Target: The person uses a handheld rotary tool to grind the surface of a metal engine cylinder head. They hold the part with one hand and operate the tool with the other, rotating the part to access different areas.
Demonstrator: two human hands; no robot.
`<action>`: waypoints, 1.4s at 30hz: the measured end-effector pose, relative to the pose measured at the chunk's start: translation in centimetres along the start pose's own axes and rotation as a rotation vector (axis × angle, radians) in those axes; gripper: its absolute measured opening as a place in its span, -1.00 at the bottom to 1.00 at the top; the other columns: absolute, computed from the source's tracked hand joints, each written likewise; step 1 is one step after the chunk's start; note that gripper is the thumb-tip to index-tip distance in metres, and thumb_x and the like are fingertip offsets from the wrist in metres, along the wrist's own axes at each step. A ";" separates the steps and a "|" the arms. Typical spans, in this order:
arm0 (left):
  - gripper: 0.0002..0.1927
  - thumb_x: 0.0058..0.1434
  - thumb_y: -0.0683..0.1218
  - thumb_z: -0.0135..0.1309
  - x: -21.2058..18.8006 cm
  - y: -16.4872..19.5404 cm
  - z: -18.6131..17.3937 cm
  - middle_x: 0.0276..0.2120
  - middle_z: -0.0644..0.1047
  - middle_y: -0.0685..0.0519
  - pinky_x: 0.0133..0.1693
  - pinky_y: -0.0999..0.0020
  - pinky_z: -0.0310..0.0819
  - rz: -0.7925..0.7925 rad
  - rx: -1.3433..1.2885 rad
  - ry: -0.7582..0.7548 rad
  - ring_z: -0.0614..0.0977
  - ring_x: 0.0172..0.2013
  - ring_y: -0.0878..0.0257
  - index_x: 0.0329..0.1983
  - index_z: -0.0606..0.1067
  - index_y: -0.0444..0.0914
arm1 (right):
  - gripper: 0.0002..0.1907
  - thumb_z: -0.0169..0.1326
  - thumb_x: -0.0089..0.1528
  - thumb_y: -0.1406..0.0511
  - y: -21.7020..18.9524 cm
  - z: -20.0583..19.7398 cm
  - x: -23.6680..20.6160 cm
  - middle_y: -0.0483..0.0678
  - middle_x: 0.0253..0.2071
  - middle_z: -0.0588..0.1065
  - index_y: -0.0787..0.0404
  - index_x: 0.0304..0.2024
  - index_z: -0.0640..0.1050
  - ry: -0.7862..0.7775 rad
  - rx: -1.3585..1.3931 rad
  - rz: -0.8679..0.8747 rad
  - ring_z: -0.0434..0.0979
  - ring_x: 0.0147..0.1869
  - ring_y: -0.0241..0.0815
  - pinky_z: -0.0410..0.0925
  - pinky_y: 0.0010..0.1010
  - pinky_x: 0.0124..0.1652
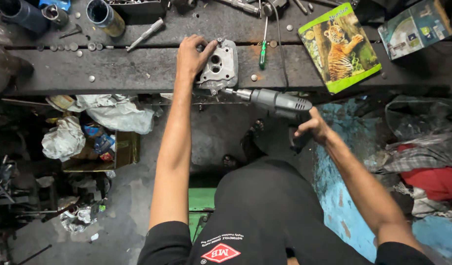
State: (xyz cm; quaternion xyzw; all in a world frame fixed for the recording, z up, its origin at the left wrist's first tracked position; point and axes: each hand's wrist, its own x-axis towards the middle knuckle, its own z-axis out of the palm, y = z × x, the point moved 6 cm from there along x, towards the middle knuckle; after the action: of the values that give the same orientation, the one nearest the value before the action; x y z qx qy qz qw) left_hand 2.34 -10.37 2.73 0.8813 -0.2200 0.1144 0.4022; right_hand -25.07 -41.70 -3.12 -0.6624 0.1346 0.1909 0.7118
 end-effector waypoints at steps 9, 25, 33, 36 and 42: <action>-0.58 0.21 0.18 0.30 0.2 -0.6 -0.3 -0.38 0.57 -0.07 -0.23 0.05 0.43 -0.047 0.015 -0.004 0.56 -0.23 -0.07 -0.47 0.62 -0.27 | 0.03 0.33 -0.32 0.35 -0.5 3.5 -1.0 0.10 0.18 0.53 0.34 0.28 0.42 -0.008 -0.509 -0.447 0.50 0.26 -0.08 0.28 -0.28 0.26; -0.59 0.20 0.18 0.27 -2.5 -2.1 -0.8 -0.34 0.60 -0.07 -0.15 0.03 0.43 -0.271 0.036 0.251 0.57 -0.22 -0.09 -0.44 0.62 -0.27 | 0.09 0.36 -0.27 0.37 -0.3 7.5 -4.6 0.18 0.15 0.55 0.08 0.38 0.38 0.300 -0.543 -0.518 0.60 0.18 0.05 0.42 -0.22 0.18; -0.56 0.27 0.21 0.16 -2.9 -2.0 -0.2 -0.29 0.61 -0.07 -0.10 0.00 0.42 -0.321 0.148 0.227 0.54 -0.14 -0.09 -0.38 0.61 -0.27 | 0.10 0.13 -0.25 0.33 -8.1 12.2 -6.7 0.14 -0.36 0.59 -0.10 0.44 0.30 0.332 -1.129 -0.360 0.61 -0.31 0.21 0.47 -0.04 -0.22; -0.56 0.29 0.21 0.14 -3.1 -2.0 0.0 -0.27 0.59 -0.07 -0.12 -0.01 0.42 -0.352 0.134 0.209 0.52 -0.13 -0.09 -0.38 0.60 -0.27 | 0.11 0.15 -0.24 0.31 -11.4 14.3 -7.4 0.11 -0.41 0.58 -0.10 0.44 0.27 0.325 -1.244 -0.306 0.61 -0.36 0.18 0.46 -0.02 -0.25; -0.55 0.29 0.21 0.14 -3.1 -1.5 -0.5 -0.28 0.59 -0.05 -0.12 -0.01 0.42 -0.366 0.115 0.222 0.53 -0.14 -0.08 -0.38 0.59 -0.28 | 0.08 0.18 -0.17 0.28 -15.2 17.2 -7.4 0.15 -0.39 0.59 -0.15 0.46 0.24 0.268 -1.362 -0.052 0.62 -0.33 0.21 0.46 0.02 -0.21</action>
State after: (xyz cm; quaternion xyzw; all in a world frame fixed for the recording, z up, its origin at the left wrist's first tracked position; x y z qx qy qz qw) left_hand 0.34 -8.21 0.94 0.9100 -0.0041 0.1480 0.3872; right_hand -25.88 -26.06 15.23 -0.9825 0.0556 0.1320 0.1190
